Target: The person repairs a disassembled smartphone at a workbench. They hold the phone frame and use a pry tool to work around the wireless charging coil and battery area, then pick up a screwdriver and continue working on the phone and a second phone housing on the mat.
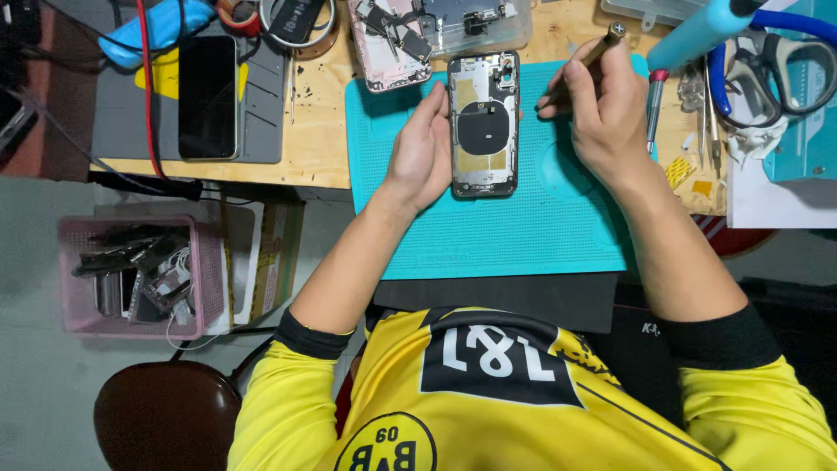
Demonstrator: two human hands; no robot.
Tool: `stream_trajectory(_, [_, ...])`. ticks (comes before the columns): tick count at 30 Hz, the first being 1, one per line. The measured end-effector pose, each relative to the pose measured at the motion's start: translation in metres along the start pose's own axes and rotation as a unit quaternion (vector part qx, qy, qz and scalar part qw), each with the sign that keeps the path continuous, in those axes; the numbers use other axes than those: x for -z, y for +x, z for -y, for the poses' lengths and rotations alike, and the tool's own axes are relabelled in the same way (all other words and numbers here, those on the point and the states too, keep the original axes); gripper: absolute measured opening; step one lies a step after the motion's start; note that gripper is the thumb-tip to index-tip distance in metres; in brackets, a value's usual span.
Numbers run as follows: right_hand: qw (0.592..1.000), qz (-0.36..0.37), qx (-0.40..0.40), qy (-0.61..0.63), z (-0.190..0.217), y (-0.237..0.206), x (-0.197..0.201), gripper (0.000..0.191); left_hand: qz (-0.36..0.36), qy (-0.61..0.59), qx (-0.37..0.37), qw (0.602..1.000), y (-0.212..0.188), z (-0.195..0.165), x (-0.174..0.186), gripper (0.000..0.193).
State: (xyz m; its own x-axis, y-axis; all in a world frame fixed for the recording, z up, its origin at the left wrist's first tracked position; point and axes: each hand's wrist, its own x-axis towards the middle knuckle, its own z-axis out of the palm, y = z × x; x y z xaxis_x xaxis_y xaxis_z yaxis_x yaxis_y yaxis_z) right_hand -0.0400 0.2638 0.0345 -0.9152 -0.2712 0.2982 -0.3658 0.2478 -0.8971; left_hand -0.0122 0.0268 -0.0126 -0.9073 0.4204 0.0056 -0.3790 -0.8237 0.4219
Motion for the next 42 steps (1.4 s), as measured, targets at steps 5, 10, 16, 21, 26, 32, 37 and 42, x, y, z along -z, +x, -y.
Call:
stream_trajectory(5, [0.999,-0.016,0.002,-0.035,0.006,0.001,-0.001,0.014,0.027,0.012,-0.005,1.0,0.006,-0.001,-0.004,0.056])
stream_trajectory(10, [0.999,-0.023,-0.022,-0.011,0.008,0.001,0.006,0.011,0.013,0.013,0.005,1.0,0.005,-0.001,-0.01,0.056])
stream_trajectory(16, [0.999,-0.049,-0.001,0.005,0.006,-0.002,0.018,0.016,0.025,0.024,0.008,0.999,0.002,-0.001,-0.009,0.057])
stream_trajectory(21, [0.993,-0.047,0.03,0.101,0.015,-0.004,0.03,0.019,-0.003,-0.001,0.006,1.0,0.003,0.003,-0.007,0.052])
stream_trajectory(26, [0.994,-0.106,-0.002,0.041,0.037,-0.008,0.028,0.016,0.012,0.007,0.013,1.0,0.001,0.003,-0.008,0.052])
stream_trajectory(32, [0.987,-0.013,-0.026,0.157,0.057,-0.017,0.006,0.008,0.023,0.018,0.032,0.999,0.0,0.001,-0.006,0.053])
stream_trajectory(37, [0.994,0.048,-0.059,0.073,0.071,-0.02,-0.008,0.013,-0.016,0.001,0.029,0.999,-0.001,0.002,-0.005,0.052])
stream_trajectory(42, [0.996,0.069,-0.032,-0.056,0.079,-0.018,-0.016,0.017,-0.018,0.006,0.031,0.999,-0.001,0.003,-0.003,0.052])
